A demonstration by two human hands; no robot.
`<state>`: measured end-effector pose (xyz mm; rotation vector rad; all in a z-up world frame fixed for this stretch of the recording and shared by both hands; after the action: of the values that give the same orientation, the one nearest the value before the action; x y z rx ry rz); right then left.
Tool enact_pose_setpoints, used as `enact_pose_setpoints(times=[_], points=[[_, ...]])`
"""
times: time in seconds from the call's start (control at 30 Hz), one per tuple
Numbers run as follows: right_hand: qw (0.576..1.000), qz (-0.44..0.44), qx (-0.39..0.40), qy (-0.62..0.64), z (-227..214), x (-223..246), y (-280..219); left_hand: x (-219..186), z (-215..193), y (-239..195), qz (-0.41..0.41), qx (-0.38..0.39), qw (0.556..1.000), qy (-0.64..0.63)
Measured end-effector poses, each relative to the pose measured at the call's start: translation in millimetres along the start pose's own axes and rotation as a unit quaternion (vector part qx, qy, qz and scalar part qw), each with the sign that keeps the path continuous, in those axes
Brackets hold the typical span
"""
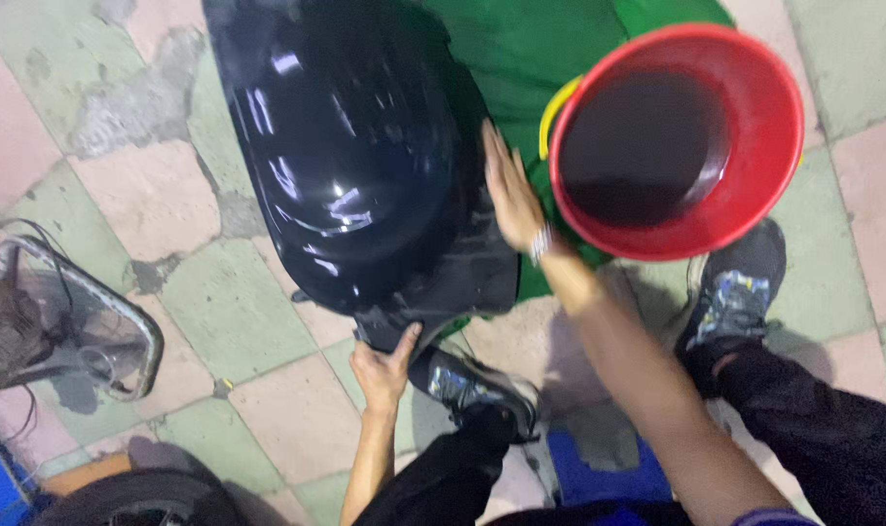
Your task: The person cleans a black motorcycle fender by hand, repeatedly dipping their hands into a red bucket of water and scrubbing the surface. The fender rests on a green cloth on the floor while the person sits on a small blue stool.
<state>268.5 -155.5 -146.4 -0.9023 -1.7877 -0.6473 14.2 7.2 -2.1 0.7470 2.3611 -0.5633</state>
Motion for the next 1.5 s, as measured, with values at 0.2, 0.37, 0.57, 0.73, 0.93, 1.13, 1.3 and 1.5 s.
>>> enact_pose_setpoints(times=[0.2, 0.37, 0.57, 0.73, 0.93, 1.13, 1.3, 1.5], points=[[0.999, 0.018, -0.016, 0.03, -9.4, 45.7, -16.4, -11.7, -3.7, 1.1, -0.038, 0.0, 0.999, -0.007], [0.999, 0.012, -0.002, 0.034, 1.4, 11.1, 1.0, 40.1, 3.7, -3.0, -0.043, 0.001, 0.999, 0.009], [1.0, -0.001, -0.01, 0.017, -9.1, 8.5, -11.4, 38.6, 3.3, -7.3, -0.037, 0.002, 0.999, -0.005], [0.999, -0.004, 0.021, 0.032, -9.4, 7.3, -16.2, 38.9, 5.3, -0.8, -0.059, 0.016, 0.998, -0.011], [0.997, -0.016, 0.021, 0.067, -32.7, 13.5, 0.6, 11.1, 5.0, -4.3, -0.042, 0.011, 0.999, 0.027], [0.997, -0.054, 0.056, 0.025, -28.9, 5.6, 2.6, 23.8, 4.7, -4.2, -0.117, 0.016, 0.99, 0.081], [1.0, -0.019, 0.021, -0.003, -26.0, 13.4, 19.6, 22.3, 3.3, -6.2, -0.058, -0.002, 0.995, 0.08], [0.999, 0.001, 0.022, -0.027, -12.0, 14.3, -18.2, 31.8, 7.7, -5.3, -0.104, 0.001, 0.989, 0.109]])
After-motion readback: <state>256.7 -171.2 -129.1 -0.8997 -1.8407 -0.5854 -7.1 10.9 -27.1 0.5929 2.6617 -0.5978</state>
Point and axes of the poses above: each hand's wrist, its own y-axis towards the middle knuckle, its own z-axis out of the palm, x = y × z, the point moved 1 cm from there along y, towards the middle knuckle, and after that the axes turned 4 degrees about -z, right-handed, at the moved point
